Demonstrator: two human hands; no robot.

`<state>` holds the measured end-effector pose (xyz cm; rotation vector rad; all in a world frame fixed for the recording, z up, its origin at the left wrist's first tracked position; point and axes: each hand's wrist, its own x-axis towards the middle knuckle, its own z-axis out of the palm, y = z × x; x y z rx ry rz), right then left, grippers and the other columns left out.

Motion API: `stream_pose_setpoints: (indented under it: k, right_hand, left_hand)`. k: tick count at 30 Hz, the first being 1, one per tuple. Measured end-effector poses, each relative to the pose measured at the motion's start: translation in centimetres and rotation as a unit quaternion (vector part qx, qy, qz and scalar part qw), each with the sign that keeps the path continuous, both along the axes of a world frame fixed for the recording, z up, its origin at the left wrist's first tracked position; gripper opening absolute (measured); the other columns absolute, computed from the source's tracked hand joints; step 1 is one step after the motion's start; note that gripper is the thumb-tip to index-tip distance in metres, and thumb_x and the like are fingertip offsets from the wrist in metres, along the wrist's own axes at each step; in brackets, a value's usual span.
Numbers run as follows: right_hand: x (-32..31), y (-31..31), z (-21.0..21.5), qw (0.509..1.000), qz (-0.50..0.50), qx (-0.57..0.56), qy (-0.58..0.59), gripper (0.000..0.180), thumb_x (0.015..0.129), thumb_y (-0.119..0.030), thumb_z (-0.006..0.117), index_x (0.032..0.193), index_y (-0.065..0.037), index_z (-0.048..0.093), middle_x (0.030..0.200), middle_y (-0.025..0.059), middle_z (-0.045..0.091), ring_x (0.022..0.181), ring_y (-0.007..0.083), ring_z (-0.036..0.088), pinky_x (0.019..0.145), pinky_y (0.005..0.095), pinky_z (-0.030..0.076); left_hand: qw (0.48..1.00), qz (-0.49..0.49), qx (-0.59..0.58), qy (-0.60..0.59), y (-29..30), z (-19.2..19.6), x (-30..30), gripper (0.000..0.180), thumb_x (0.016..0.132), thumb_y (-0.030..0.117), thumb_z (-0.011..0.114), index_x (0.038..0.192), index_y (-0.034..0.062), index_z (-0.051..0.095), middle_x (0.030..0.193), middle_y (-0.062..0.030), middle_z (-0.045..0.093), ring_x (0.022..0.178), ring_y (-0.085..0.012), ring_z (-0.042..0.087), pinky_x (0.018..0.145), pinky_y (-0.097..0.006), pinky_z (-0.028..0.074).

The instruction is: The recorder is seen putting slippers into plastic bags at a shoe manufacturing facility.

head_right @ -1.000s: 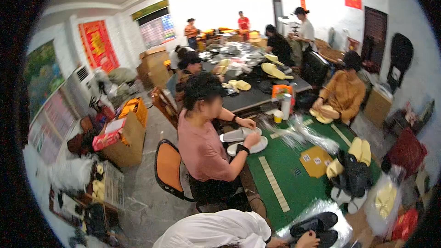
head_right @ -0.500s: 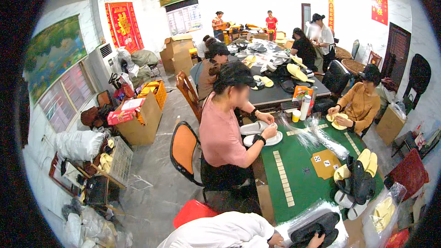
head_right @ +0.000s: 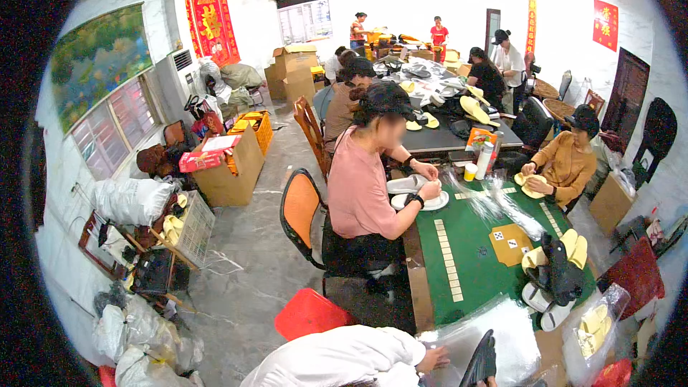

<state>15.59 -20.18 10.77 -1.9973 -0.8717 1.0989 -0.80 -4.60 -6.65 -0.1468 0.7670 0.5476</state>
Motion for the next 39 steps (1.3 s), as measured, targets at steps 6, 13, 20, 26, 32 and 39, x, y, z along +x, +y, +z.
stream_pose_setpoints:
  k: [6,13,20,26,32,39]
  right_hand:
    - [3.1,-2.2,-5.1,0.998,0.02,-0.013,0.055,0.041,0.077,-0.025,0.058,0.107,0.002,0.048,0.102,0.0132,0.048,0.094,0.0227,0.044,0.077,0.0299,0.035]
    - [-1.8,-13.4,-9.9,0.985,-0.056,-0.04,0.16,0.024,0.075,-0.017,0.058,0.09,0.001,0.058,0.079,0.0066,0.058,0.071,0.0164,0.054,0.059,0.0293,0.043]
    - [-6.8,-4.9,-1.8,0.981,-0.183,0.032,-0.055,0.041,0.082,-0.027,0.056,0.109,0.004,0.054,0.11,0.0205,0.056,0.105,0.0299,0.052,0.091,0.033,0.037]
    - [-7.0,-6.1,-3.1,0.962,-0.232,0.046,-0.137,0.042,0.078,-0.026,0.06,0.108,0.003,0.055,0.104,0.0239,0.056,0.1,0.0351,0.053,0.086,0.0365,0.04]
    - [-7.3,-6.9,-2.3,0.968,-0.199,0.085,-0.123,0.033,0.077,-0.023,0.061,0.1,0.0,0.06,0.095,0.0213,0.061,0.09,0.0338,0.057,0.082,0.0329,0.043]
    - [-6.5,-6.6,-4.8,0.975,-0.176,0.135,0.0,0.017,0.073,-0.005,0.056,0.087,0.001,0.064,0.076,0.0089,0.065,0.07,0.0114,0.056,0.066,0.0263,0.044]
  left_hand:
    - [-0.009,-0.425,0.854,0.3,-0.9,1.4,-2.3,0.046,0.083,0.02,0.037,0.129,0.016,0.036,0.129,-0.0032,0.042,0.116,-0.0247,0.042,0.097,-0.044,0.031]
    - [0.176,-0.33,0.923,0.091,4.4,9.5,-0.9,0.066,0.073,0.0,0.045,0.134,0.0176,0.031,0.109,-0.017,0.053,0.089,-0.034,0.049,0.078,-0.043,0.037]
    - [0.049,-0.27,0.91,0.311,4.1,9.6,2.3,0.047,0.077,0.01,0.048,0.124,0.0148,0.045,0.116,-0.0057,0.054,0.114,-0.0261,0.044,0.094,-0.051,0.025]
    - [0.378,-0.234,0.852,0.278,-0.3,9.5,5.0,0.037,0.086,0.013,0.045,0.122,0.0052,0.045,0.112,-0.0152,0.055,0.105,-0.0314,0.051,0.089,-0.038,0.038]
    - [0.528,-0.254,0.775,0.236,2.2,9.0,6.7,0.034,0.09,0.023,0.043,0.114,0.0018,0.052,0.109,-0.021,0.055,0.103,-0.0288,0.054,0.086,-0.033,0.041]
    - [0.611,-0.44,0.648,0.12,3.0,12.3,6.4,0.032,0.089,0.023,0.049,0.113,0.0039,0.055,0.101,-0.005,0.061,0.086,-0.0079,0.052,0.074,-0.022,0.043]
